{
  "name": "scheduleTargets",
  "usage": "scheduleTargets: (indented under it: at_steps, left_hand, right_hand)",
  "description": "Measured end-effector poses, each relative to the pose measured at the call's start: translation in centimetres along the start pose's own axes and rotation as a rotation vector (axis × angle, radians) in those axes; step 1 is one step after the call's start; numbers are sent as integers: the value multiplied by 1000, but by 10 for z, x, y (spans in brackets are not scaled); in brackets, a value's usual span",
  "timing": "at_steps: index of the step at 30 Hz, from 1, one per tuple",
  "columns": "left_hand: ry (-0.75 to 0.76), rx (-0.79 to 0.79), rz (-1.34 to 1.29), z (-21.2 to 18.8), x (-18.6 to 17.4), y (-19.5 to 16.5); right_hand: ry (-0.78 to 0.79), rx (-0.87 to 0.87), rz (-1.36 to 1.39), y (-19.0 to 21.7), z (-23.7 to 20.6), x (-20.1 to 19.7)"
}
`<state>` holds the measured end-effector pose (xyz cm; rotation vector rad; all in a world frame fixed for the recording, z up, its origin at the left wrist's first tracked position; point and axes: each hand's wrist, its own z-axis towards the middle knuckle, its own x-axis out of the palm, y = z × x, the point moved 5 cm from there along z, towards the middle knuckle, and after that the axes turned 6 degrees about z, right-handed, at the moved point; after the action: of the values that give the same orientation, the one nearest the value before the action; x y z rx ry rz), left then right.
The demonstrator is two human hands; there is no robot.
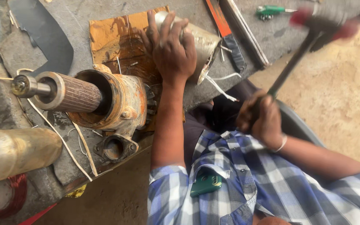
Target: The person works on a cylindrical motor stator, using a hammer and a wooden stick to adjust internal windings. They then use pliers to manipulate wires and finally insert the stator into a larger motor housing.
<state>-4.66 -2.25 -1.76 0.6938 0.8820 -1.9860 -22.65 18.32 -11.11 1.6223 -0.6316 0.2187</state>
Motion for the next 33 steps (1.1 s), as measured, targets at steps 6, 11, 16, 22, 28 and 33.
scheduleTargets:
  at_steps: [6, 11, 16, 22, 28, 33]
  left_hand:
    - [52, -45, 61, 15, 21, -3]
    - [87, -34, 143, 28, 37, -8]
    - [163, -24, 205, 32, 49, -5]
    - [40, 25, 157, 33, 47, -6]
    - [75, 1, 172, 34, 46, -9]
    - [115, -30, 170, 36, 44, -10]
  right_hand:
    - [-67, 241, 356, -57, -18, 18]
    - [-79, 320, 541, -61, -21, 36]
    - [-89, 335, 549, -68, -23, 42]
    - [-27, 355, 617, -64, -20, 54]
    - [-9, 381, 617, -61, -18, 61]
    - [4, 386, 597, -60, -16, 65]
